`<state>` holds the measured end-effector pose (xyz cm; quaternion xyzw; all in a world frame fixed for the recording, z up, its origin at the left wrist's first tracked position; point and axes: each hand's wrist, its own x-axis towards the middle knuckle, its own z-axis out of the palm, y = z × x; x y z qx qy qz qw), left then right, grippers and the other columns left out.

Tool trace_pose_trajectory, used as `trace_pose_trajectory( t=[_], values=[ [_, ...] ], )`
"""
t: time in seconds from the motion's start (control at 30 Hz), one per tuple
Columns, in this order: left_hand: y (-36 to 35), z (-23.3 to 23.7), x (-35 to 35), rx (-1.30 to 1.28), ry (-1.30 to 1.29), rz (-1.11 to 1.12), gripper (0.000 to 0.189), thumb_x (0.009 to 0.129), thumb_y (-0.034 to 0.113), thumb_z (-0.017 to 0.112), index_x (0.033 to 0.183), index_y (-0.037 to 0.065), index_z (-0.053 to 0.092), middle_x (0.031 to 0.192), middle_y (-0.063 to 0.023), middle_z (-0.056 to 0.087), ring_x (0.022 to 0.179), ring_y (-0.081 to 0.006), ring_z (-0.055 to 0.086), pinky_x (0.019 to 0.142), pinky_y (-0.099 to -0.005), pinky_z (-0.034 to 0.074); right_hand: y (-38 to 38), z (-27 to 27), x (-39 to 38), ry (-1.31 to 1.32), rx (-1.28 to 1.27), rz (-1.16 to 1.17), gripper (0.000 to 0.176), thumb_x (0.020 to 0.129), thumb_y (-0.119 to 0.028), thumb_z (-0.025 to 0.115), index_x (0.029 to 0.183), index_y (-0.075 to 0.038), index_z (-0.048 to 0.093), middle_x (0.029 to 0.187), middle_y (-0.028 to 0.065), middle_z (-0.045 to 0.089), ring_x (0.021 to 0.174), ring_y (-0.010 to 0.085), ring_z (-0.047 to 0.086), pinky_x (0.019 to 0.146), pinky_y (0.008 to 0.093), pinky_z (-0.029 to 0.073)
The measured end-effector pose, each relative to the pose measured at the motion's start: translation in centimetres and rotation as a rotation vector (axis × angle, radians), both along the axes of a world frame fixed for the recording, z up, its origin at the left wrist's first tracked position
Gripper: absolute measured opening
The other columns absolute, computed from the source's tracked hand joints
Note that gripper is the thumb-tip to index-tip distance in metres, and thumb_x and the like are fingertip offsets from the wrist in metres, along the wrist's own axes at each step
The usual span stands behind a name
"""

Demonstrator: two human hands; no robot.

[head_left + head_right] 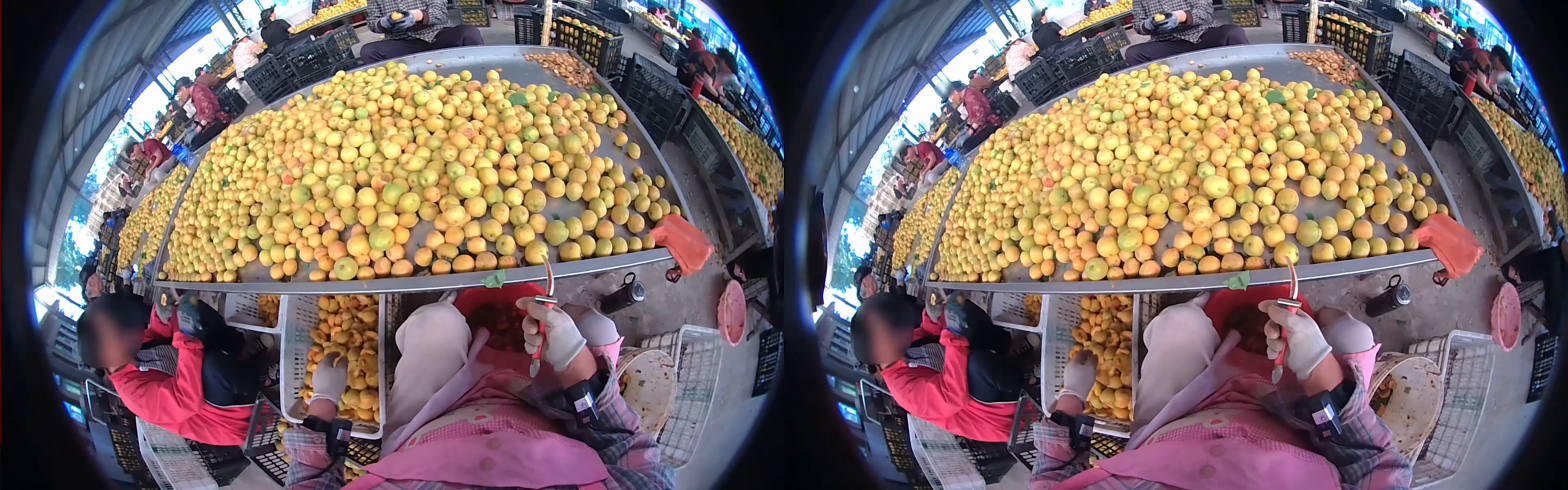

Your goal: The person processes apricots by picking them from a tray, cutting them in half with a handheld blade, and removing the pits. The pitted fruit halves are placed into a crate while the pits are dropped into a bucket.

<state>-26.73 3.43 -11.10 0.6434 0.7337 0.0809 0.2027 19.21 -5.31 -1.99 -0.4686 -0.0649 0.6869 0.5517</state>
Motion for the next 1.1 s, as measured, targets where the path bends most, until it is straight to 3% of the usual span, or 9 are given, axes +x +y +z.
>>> trace_pose_trajectory(
  t=[0.1,0.17,0.23,0.33,0.53,0.63,0.97,1.07,1.1],
  values=[
    [2.5,3.4,4.8,0.223,-0.506,0.078,0.029,0.092,0.02,0.063,0.11,-0.003,0.065,0.1,-0.0166,0.071,0.096,-0.0259,0.067,0.086,-0.0328,0.05,-0.2,-0.3,0.3,0.029,0.03,-0.007,0.027,0.096,-0.024,0.056,0.118,-0.007,0.057,0.068,0.0022,0.053,0.052,0.0135,0.045,0.05,0.0308,0.039],
    [4.6,5.5,8.1,0.455,-0.534,-0.017,0.024,0.093,0.014,0.062,0.111,-0.002,0.065,0.097,-0.015,0.07,0.096,-0.0171,0.065,0.085,-0.0296,0.049,-0.3,-0.5,0.3,0.031,0.045,-0.006,0.028,0.096,-0.024,0.056,0.118,-0.007,0.057,0.068,0.0023,0.053,0.052,0.0135,0.045,0.05,0.0309,0.04],
    [7.9,6.9,10.2,0.537,-0.266,-0.066,0.035,0.087,0.013,0.065,0.119,0.0,0.061,0.107,-0.0209,0.066,0.098,-0.0376,0.063,0.086,-0.043,0.05,-0.6,-0.4,0.3,0.014,0.024,-0.03,0.03,0.095,-0.024,0.055,0.118,-0.005,0.056,0.068,0.0029,0.053,0.052,0.0141,0.045,0.051,0.0316,0.041],
    [13.4,7.3,12.5,0.577,-0.095,-0.086,0.055,0.083,0.017,0.065,0.132,-0.003,0.05,0.12,-0.0277,0.059,0.109,-0.0438,0.057,0.092,-0.0493,0.048,-1.2,0.3,0.0,-0.084,0.01,-0.046,0.036,0.096,-0.027,0.054,0.121,-0.001,0.052,0.069,0.0029,0.052,0.054,0.0144,0.045,0.053,0.0304,0.04],
    [21.0,5.2,11.3,0.35,-0.005,0.023,0.054,0.082,0.026,0.062,0.131,0.005,0.053,0.116,-0.028,0.062,0.106,-0.0428,0.061,0.09,-0.0494,0.05,-2.6,-0.9,0.6,-0.071,-0.018,-0.103,0.033,0.093,-0.022,0.056,0.117,0.0,0.055,0.067,0.0041,0.052,0.053,0.0156,0.048,0.05,0.032,0.043],
    [21.6,5.0,10.5,0.309,0.063,-0.065,0.04,0.081,0.027,0.062,0.119,0.014,0.064,0.104,-0.0224,0.068,0.098,-0.0402,0.065,0.086,-0.0481,0.052,-2.8,-1.4,0.6,-0.105,-0.031,-0.12,0.034,0.093,-0.023,0.056,0.118,0.0,0.055,0.067,0.0039,0.052,0.053,0.0151,0.047,0.05,0.0314,0.043],
    [21.4,5.6,9.2,0.167,-0.251,0.004,0.052,0.078,0.03,0.073,0.122,0.004,0.061,0.106,-0.0224,0.068,0.101,-0.0365,0.066,0.088,-0.04,0.052,-1.3,-0.2,-1.0,-0.131,0.025,-0.002,0.036,0.093,-0.025,0.056,0.118,0.001,0.056,0.068,0.0042,0.053,0.053,0.0155,0.05,0.048,0.0301,0.046],
    [20.0,5.7,10.4,0.353,-0.174,-0.009,0.057,0.081,0.022,0.074,0.13,0.001,0.054,0.111,-0.0217,0.067,0.104,-0.0316,0.066,0.09,-0.0377,0.051,-1.7,0.1,-1.0,-0.156,0.051,0.002,0.039,0.095,-0.028,0.055,0.12,0.001,0.055,0.067,0.0043,0.053,0.052,0.0156,0.051,0.047,0.0293,0.046],
    [19.5,5.5,10.7,0.465,-0.377,-0.016,0.055,0.084,0.019,0.072,0.132,-0.002,0.052,0.114,-0.0172,0.065,0.103,-0.0267,0.065,0.088,-0.0334,0.051,-1.8,0.2,-0.9,-0.17,0.063,0.01,0.041,0.096,-0.031,0.055,0.122,0.001,0.054,0.067,0.0042,0.053,0.051,0.0156,0.052,0.047,0.0288,0.045]
  ],
)
